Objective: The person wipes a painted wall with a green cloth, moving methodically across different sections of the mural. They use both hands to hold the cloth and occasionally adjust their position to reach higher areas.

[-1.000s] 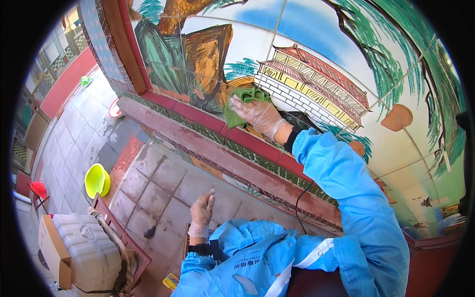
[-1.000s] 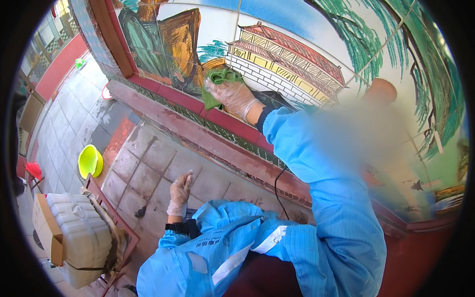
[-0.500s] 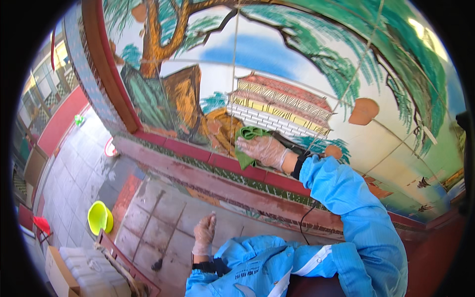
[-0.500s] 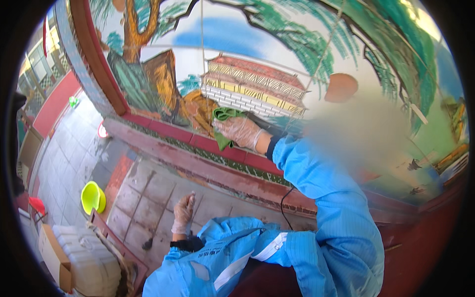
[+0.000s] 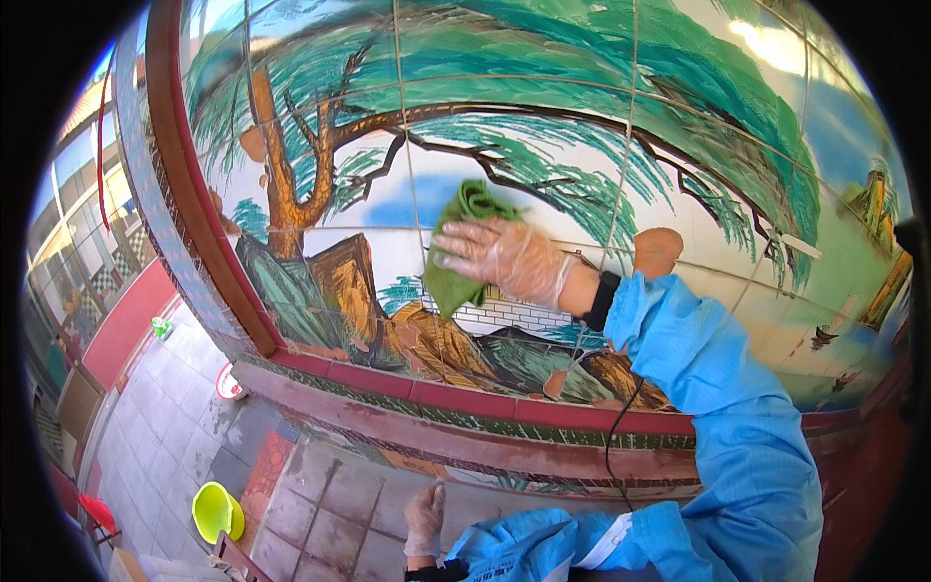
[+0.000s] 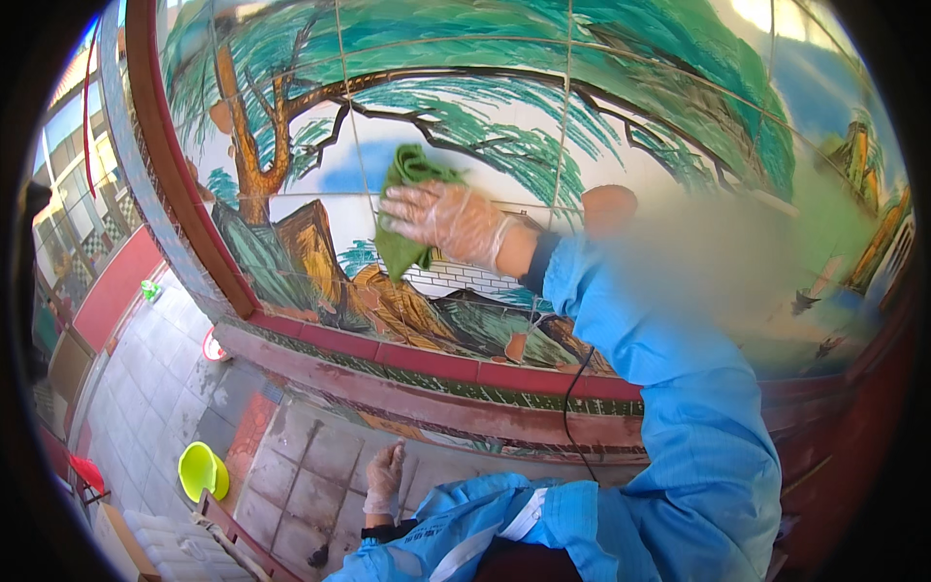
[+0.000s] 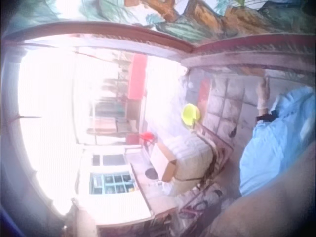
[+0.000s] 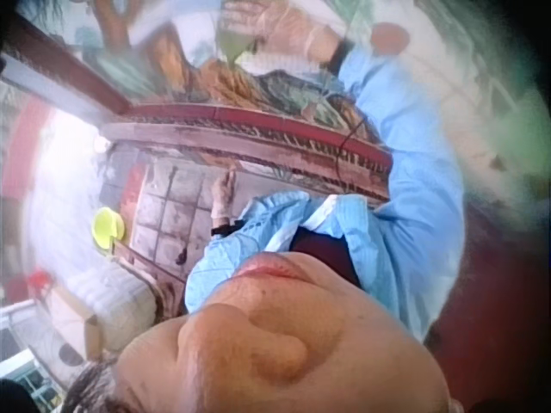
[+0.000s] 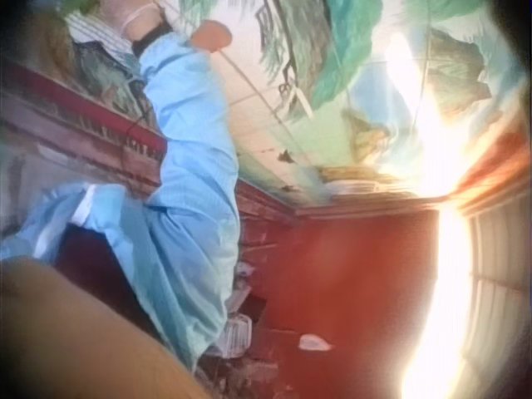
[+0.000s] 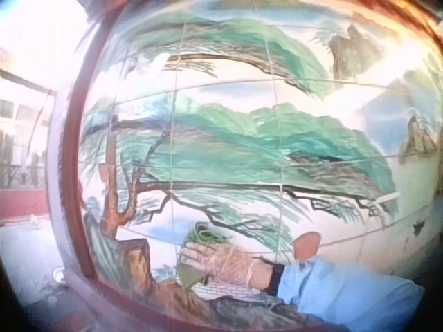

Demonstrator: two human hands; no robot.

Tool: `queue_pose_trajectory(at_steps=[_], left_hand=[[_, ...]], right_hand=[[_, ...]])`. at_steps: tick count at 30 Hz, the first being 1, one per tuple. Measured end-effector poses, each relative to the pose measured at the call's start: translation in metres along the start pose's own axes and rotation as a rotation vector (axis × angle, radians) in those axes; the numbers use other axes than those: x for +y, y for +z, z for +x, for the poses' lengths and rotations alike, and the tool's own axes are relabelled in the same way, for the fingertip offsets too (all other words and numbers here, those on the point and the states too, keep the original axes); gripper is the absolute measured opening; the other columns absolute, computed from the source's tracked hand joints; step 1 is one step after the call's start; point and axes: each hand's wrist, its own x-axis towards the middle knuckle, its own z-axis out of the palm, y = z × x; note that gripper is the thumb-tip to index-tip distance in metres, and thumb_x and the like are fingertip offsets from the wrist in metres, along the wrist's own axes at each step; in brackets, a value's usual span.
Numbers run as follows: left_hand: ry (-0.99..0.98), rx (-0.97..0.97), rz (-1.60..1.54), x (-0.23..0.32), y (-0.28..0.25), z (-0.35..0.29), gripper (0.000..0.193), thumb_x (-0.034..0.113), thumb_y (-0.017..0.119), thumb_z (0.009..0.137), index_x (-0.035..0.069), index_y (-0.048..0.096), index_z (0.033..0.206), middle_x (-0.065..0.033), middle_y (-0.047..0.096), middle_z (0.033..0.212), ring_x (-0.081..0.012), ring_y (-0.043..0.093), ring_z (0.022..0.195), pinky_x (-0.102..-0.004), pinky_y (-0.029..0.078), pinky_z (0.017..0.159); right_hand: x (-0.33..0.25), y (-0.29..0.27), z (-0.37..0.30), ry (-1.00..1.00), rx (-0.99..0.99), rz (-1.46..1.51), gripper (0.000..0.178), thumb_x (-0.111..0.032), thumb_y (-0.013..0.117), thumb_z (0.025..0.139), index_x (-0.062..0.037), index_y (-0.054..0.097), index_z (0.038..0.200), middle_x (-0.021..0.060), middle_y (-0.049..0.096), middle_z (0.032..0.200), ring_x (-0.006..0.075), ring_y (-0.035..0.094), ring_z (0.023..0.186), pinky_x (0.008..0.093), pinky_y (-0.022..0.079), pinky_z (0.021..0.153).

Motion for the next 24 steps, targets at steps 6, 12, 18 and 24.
queue_pose_trajectory(at_steps=[6,12,18,24], left_hand=[[-0.019,0.028,-0.033,-0.014,0.005,-0.002,0.025,0.032,0.061,0.095,0.013,0.072,0.108,-0.0183,0.07,0.094,-0.0377,0.067,0.086,-0.0432,0.053,0.074],[-0.043,0.029,-0.032,-0.012,-0.002,0.0,0.027,0.031,0.061,0.095,0.013,0.072,0.111,-0.0191,0.07,0.096,-0.0378,0.066,0.091,-0.0439,0.052,0.077],[0.131,0.048,0.003,0.017,-0.03,0.032,0.024,0.028,0.061,0.096,0.014,0.07,0.113,-0.0178,0.069,0.096,-0.0364,0.066,0.088,-0.0423,0.053,0.076],[0.769,0.33,0.108,0.133,-0.105,0.145,0.031,0.014,0.066,0.092,0.01,0.066,0.123,-0.013,0.068,0.117,-0.0309,0.067,0.101,-0.0387,0.053,0.085]], right_hand=[[0.063,-0.037,0.047,0.08,0.098,-0.177,0.047,-0.01,0.05,0.092,-0.0232,0.054,0.137,0.004,0.046,0.149,0.022,0.044,0.137,0.0385,0.034,0.116],[0.11,-0.073,0.073,0.177,0.233,-0.367,0.056,-0.006,0.052,0.09,-0.029,0.05,0.141,0.0019,0.047,0.149,0.0219,0.045,0.136,0.038,0.032,0.117],[0.107,-0.082,0.072,0.232,0.218,-0.402,0.069,-0.019,0.069,0.081,-0.0281,0.045,0.145,0.0003,0.043,0.151,0.0211,0.041,0.138,0.0399,0.03,0.117],[0.091,-0.079,0.066,0.286,0.165,-0.328,0.088,-0.031,0.079,0.071,-0.0281,0.039,0.149,-0.0004,0.039,0.154,0.0226,0.039,0.14,0.0421,0.029,0.118]])
